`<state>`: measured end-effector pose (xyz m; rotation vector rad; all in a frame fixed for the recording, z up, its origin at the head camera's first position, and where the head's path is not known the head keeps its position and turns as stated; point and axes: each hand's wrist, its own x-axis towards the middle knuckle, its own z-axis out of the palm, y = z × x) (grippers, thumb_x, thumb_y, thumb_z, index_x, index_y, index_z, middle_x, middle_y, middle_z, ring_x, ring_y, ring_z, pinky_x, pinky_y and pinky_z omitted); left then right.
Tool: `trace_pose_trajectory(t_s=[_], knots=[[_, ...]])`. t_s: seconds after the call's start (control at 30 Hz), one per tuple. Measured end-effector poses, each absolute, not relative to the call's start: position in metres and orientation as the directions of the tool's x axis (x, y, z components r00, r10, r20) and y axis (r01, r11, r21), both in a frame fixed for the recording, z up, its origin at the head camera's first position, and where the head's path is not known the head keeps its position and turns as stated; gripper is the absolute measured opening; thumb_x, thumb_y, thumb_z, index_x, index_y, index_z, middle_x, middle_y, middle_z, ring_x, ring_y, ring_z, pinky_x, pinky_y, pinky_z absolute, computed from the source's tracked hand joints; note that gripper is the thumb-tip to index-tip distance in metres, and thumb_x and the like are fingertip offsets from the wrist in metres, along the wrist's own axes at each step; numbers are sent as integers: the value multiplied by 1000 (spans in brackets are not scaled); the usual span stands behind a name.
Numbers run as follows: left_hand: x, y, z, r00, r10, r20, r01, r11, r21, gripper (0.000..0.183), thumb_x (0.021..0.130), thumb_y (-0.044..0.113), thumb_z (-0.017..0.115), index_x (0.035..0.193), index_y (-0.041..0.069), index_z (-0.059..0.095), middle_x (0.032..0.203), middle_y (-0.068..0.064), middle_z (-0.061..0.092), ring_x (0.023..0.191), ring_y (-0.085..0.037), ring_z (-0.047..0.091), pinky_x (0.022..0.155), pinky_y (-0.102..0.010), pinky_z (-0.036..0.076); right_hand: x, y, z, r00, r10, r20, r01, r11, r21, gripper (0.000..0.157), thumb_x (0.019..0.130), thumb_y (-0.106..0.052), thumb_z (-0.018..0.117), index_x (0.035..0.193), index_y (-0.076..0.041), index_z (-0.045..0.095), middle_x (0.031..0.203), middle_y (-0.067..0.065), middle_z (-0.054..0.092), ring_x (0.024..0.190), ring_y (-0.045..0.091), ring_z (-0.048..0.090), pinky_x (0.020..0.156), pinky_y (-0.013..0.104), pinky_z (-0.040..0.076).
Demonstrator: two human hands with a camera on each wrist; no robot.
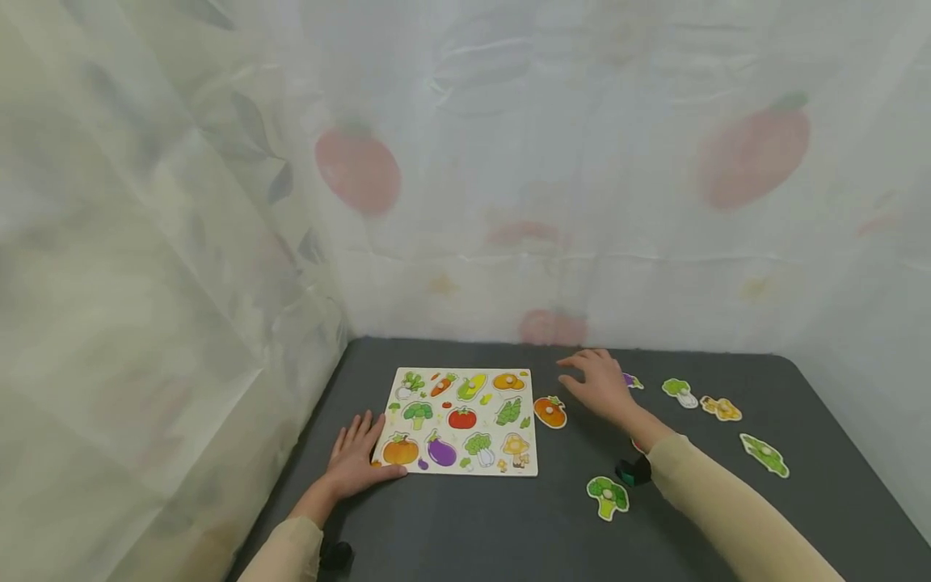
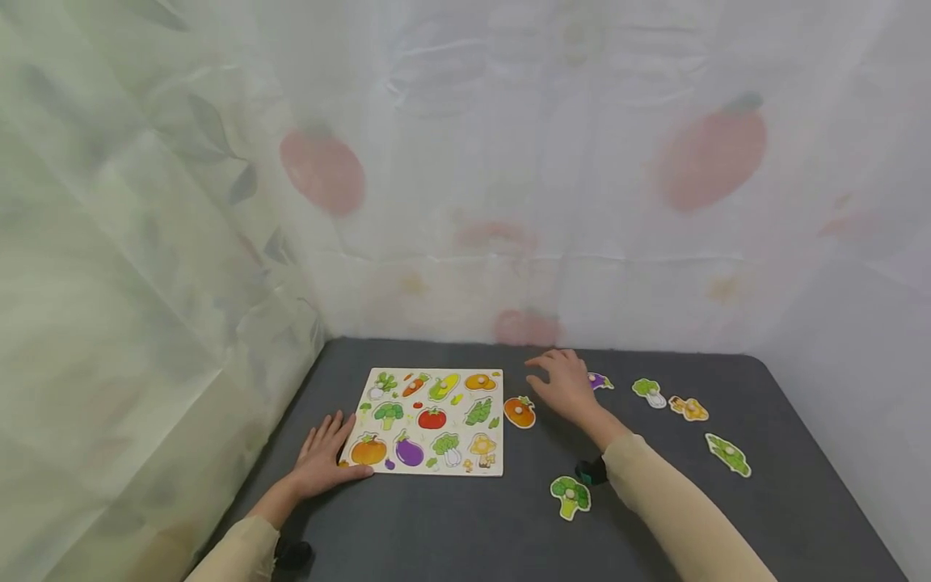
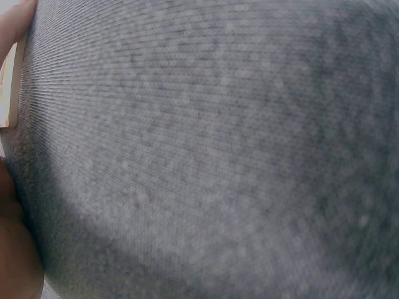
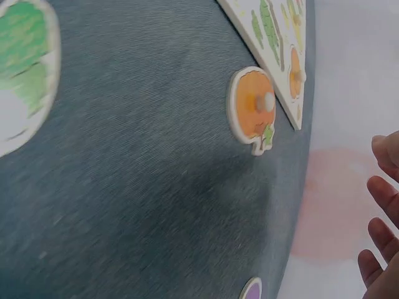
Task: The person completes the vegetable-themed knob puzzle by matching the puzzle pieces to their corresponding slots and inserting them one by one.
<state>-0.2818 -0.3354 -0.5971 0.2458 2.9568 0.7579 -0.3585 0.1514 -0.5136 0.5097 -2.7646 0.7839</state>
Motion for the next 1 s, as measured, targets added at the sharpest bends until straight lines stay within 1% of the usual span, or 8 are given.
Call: trace_pose_trajectory(t_s=[0.13,0.3,0.47,0.57,0.7,0.8,0.9,1.0], knots=[[-283,-336,-599,-984,175,-43,132,863,488,125,72,78,73,164,8,23,168,-25,11,154,-46,1,119,-65,-6,-346,163,-516,-910,-273,312,-396,793,-462,31,96,-25,74,124,-13,75,124,12,67,125,42,48,105,66,34],[-284,-338,-600,-981,192,-25,154,853,499,125,74,78,72,164,8,23,168,-26,12,153,-46,1,118,-65,-7,-327,182,-523,-885,-302,354,-444,776,-448,28,93,-20,77,120,-10,76,116,11,69,119,41,53,101,65,39],[-283,-339,-599,-979,203,-28,160,845,511,125,74,78,73,164,8,22,168,-26,10,154,-46,-1,118,-65,-8,-305,200,-535,-876,-316,364,-465,754,-464,29,91,-19,79,118,-11,77,115,8,70,116,38,55,98,64,40],[-282,-338,-597,-978,204,-29,161,844,512,125,74,77,73,164,7,21,168,-26,9,153,-46,-1,118,-65,-8,-290,208,-543,-880,-320,352,-462,751,-472,31,89,-24,82,117,-12,77,114,4,70,114,35,55,95,60,43],[-281,-337,-595,-977,215,-8,180,833,523,122,76,73,75,164,7,23,166,-29,11,153,-49,0,118,-66,-7,-268,215,-552,-893,-307,330,-439,759,-481,36,86,-36,85,115,-17,79,112,-3,69,111,30,56,87,53,45],[-280,-336,-594,-976,219,6,188,825,533,121,76,69,77,163,5,24,165,-31,12,151,-51,2,117,-67,-7,-252,218,-558,-904,-291,312,-417,760,-498,38,83,-43,85,113,-20,80,110,-6,68,109,28,56,86,56,45],[-281,-337,-597,-978,208,-2,179,844,505,121,76,72,76,163,6,23,166,-29,12,152,-49,2,118,-66,-5,-239,220,-563,-916,-282,287,-396,756,-521,37,81,-44,86,112,-23,80,109,-9,66,109,26,55,89,61,43],[-282,-339,-600,-978,208,-10,176,851,495,122,75,73,75,164,7,23,167,-27,10,153,-48,1,118,-66,-5,-230,221,-567,-927,-271,259,-371,759,-535,38,79,-47,87,110,-26,80,108,-12,63,105,21,52,88,56,43]])
